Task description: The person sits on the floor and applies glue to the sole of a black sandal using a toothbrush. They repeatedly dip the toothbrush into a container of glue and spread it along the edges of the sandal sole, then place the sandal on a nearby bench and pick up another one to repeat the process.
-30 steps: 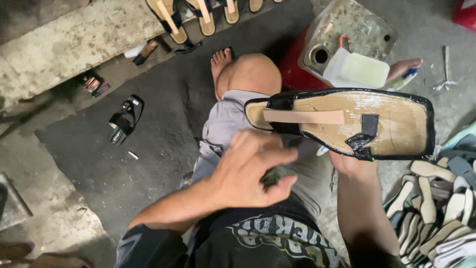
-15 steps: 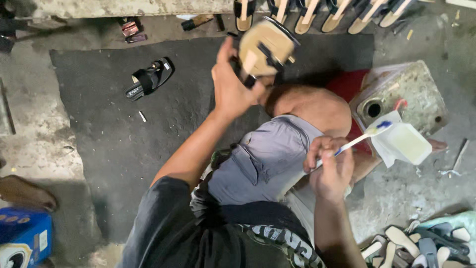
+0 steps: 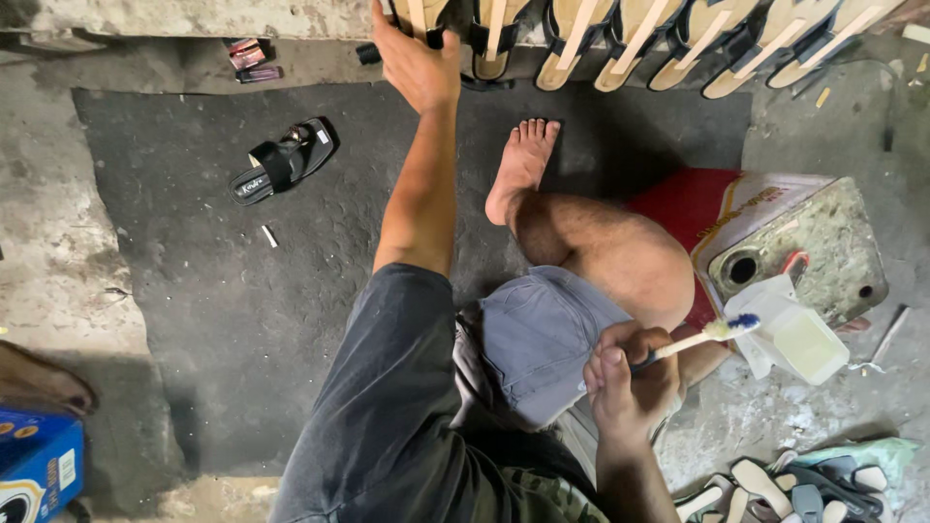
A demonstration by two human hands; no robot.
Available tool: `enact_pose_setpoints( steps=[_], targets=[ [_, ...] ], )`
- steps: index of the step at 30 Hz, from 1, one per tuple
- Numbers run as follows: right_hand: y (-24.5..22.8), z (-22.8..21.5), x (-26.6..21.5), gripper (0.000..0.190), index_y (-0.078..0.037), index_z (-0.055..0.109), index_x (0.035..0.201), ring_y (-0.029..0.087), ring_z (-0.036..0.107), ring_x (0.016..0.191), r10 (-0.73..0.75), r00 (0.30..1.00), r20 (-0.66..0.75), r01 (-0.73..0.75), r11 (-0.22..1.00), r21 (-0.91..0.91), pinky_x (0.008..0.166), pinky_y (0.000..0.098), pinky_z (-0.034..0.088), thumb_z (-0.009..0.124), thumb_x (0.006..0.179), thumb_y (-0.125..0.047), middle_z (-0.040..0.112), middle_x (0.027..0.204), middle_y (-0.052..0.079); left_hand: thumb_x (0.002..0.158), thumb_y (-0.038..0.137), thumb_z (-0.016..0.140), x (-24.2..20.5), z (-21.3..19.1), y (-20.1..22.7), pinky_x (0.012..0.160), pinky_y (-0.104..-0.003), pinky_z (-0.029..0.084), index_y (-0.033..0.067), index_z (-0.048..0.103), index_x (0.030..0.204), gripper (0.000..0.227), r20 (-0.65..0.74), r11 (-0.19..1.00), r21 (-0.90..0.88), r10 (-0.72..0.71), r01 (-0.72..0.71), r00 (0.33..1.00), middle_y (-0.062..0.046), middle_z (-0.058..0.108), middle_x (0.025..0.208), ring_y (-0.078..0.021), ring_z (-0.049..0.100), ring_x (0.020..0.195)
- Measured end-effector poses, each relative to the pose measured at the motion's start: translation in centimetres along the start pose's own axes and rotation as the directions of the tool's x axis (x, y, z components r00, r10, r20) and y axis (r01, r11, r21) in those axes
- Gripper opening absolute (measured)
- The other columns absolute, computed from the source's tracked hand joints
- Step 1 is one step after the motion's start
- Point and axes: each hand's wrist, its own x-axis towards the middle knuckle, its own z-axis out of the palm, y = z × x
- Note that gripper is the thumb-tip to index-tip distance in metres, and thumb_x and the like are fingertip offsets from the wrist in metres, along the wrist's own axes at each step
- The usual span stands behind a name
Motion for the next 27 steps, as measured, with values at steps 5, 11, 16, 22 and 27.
enact_pose_setpoints(
  steps=[5,11,16,22,27],
  targets=[
    [0.3,0.5,0.0,0.028,-0.01,0.039,0.104,0.008,0.043,0.057,-0.02,1.0,0.019,0.02,1.0,-0.007,0.048,0.0225,0.04,0.066,0.1,-0.004,0.052,0.087,0.012,0.07,0.02,0.089,0.2,1.3,-0.1,0.104,-0.049,0.043,0.005,0.025,0.153,0.106,-0.001,1.0,0.0,0.001,-0.001,1.0,-0.019,0.051,0.138,-0.0394,0.052,0.129],
    [0.3,0.9,-0.1,0.025,-0.01,0.04,0.105,0.008,0.045,0.057,-0.023,1.0,0.012,0.023,0.998,-0.065,0.047,0.0236,0.041,0.063,0.1,-0.003,0.053,0.09,0.013,0.068,0.022,0.09,1.0,0.6,0.7,0.106,-0.05,0.042,0.0044,0.026,0.153,0.108,0.028,0.998,-0.012,-0.056,0.056,0.998,-0.018,0.051,0.135,-0.0392,0.051,0.129],
    [0.6,0.6,0.0,0.024,-0.01,0.042,0.109,0.008,0.045,0.058,-0.064,0.998,0.027,0.066,0.995,-0.072,0.048,0.0244,0.042,0.064,0.102,-0.003,0.054,0.09,0.013,0.067,0.026,0.09,0.1,-0.4,0.3,0.108,-0.05,0.04,0.0027,0.027,0.151,0.108,-0.034,0.998,-0.045,0.049,-0.05,0.998,-0.025,0.045,0.142,-0.0422,0.045,0.132],
    [-0.1,-0.8,-0.7,0.019,-0.01,0.047,0.112,0.012,0.049,0.06,-0.117,0.988,0.104,0.126,0.988,-0.091,0.049,0.0225,0.043,0.064,0.103,-0.005,0.056,0.088,0.013,0.073,0.032,0.078,-1.5,-9.7,-9.6,0.113,-0.051,0.042,0.0026,0.043,0.14,0.081,-0.203,0.885,0.31,-0.295,0.347,0.934,-0.019,0.051,0.138,-0.0402,0.051,0.13],
    [-2.1,-2.3,-1.2,0.019,-0.01,0.045,0.111,0.013,0.051,0.058,-0.162,0.983,0.084,0.172,0.977,-0.124,0.052,0.0256,0.045,0.063,0.105,-0.006,0.057,0.082,0.014,0.052,0.041,0.091,0.4,-19.8,-17.5,0.107,-0.073,0.028,0.0076,0.058,0.126,0.087,-0.211,0.603,0.725,-0.266,0.333,0.941,-0.029,0.047,0.144,-0.0487,0.041,0.139]
  ],
)
